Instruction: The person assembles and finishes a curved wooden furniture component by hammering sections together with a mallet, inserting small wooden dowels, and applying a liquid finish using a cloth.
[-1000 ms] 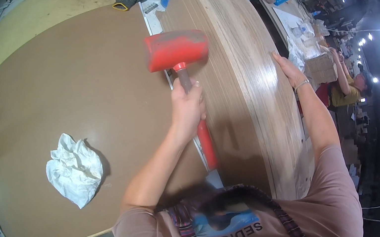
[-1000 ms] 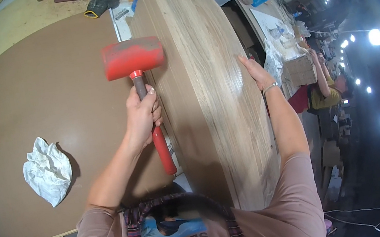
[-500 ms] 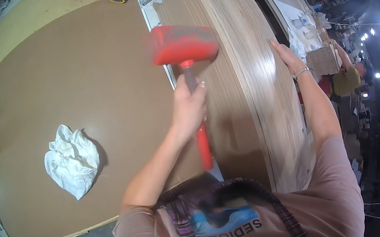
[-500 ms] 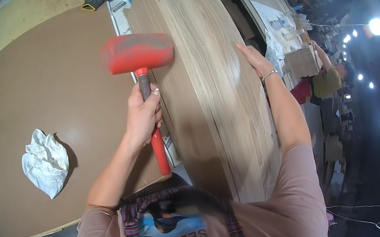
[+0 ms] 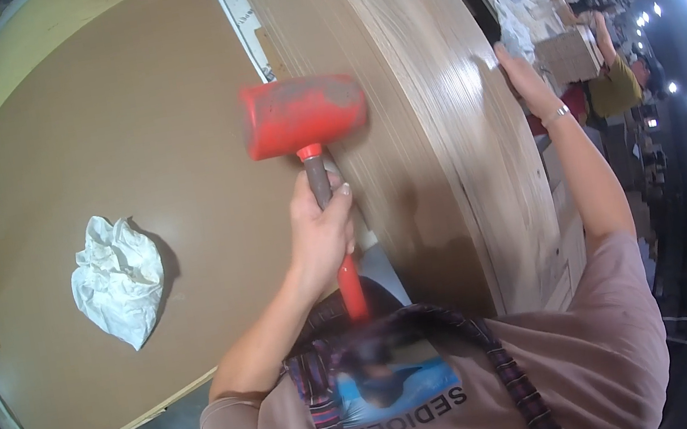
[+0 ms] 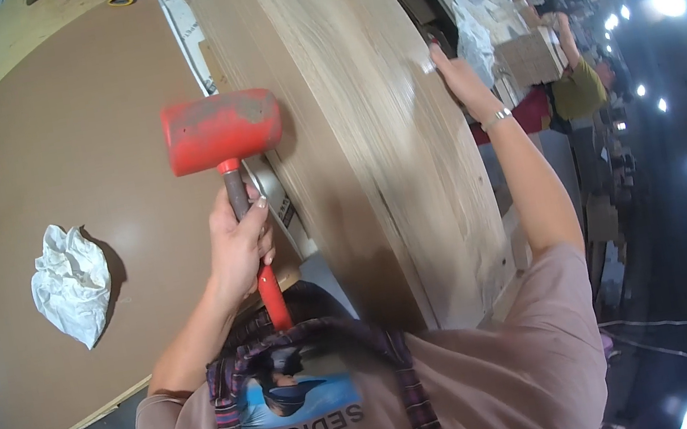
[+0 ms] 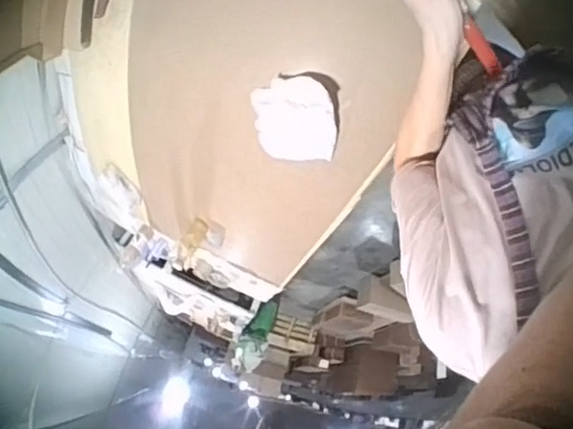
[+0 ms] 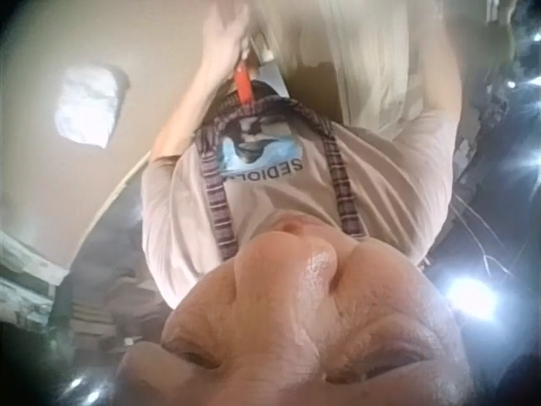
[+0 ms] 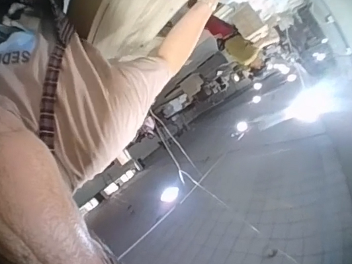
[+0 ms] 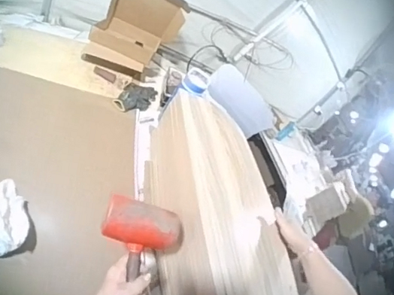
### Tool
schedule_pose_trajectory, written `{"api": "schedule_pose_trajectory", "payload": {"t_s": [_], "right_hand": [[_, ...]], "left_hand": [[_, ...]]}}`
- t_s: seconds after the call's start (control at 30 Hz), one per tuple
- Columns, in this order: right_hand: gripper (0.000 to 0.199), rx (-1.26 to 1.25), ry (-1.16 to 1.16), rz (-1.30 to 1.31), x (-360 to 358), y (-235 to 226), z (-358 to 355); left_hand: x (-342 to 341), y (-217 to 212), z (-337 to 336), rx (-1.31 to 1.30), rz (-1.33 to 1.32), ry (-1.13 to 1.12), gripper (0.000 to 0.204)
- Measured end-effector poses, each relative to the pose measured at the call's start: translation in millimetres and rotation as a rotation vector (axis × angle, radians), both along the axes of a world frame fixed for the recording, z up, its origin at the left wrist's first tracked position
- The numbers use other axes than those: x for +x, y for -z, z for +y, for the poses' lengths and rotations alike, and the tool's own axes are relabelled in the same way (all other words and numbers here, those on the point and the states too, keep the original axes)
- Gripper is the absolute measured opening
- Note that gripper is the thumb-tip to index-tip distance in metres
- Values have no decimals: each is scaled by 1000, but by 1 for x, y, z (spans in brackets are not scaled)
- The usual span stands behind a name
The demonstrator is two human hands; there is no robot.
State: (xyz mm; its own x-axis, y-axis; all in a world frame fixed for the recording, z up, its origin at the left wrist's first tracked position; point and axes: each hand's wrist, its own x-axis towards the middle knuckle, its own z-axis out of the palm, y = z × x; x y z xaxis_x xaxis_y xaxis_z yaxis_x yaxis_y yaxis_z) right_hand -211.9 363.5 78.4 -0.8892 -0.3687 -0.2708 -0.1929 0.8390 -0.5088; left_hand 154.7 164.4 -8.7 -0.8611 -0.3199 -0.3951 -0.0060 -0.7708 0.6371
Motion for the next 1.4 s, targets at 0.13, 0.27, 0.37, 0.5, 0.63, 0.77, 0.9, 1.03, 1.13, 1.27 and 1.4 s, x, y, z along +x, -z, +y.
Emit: {"api": "schedule_pose_trajectory", "payload": {"t_s": [0.13,0.27,0.37,0.5,0.63,0.77,0.9,1.03,1.13,1.27,1.4], "right_hand": [[77,124,147,-117,67,-12,84],[74,-38,215,60,112,15,130],[77,3,149,107,106,20,139],[77,64,150,227,107,21,124],[79,63,109,270,111,21,126],[80,53,96,233,102,27,130],[82,-4,96,273,98,31,139],[80,-74,32,246,95,34,130],[79,-78,82,220,96,33,126],[79,-160,170,63,82,34,132],[76,-161,65,72,72,37,131]], "left_hand": [[27,2,17,-19,-11,66,18],[44,-2,39,-45,74,127,19],[53,-1,52,-120,105,161,17],[68,18,77,-352,134,92,16],[86,25,115,-474,189,131,24],[87,42,148,-565,312,-16,44],[106,40,175,-675,228,-52,43],[123,49,214,-680,208,-142,40],[130,51,238,-681,208,-127,36],[152,50,254,-777,166,-154,32],[160,53,279,-762,181,-183,32]]}}
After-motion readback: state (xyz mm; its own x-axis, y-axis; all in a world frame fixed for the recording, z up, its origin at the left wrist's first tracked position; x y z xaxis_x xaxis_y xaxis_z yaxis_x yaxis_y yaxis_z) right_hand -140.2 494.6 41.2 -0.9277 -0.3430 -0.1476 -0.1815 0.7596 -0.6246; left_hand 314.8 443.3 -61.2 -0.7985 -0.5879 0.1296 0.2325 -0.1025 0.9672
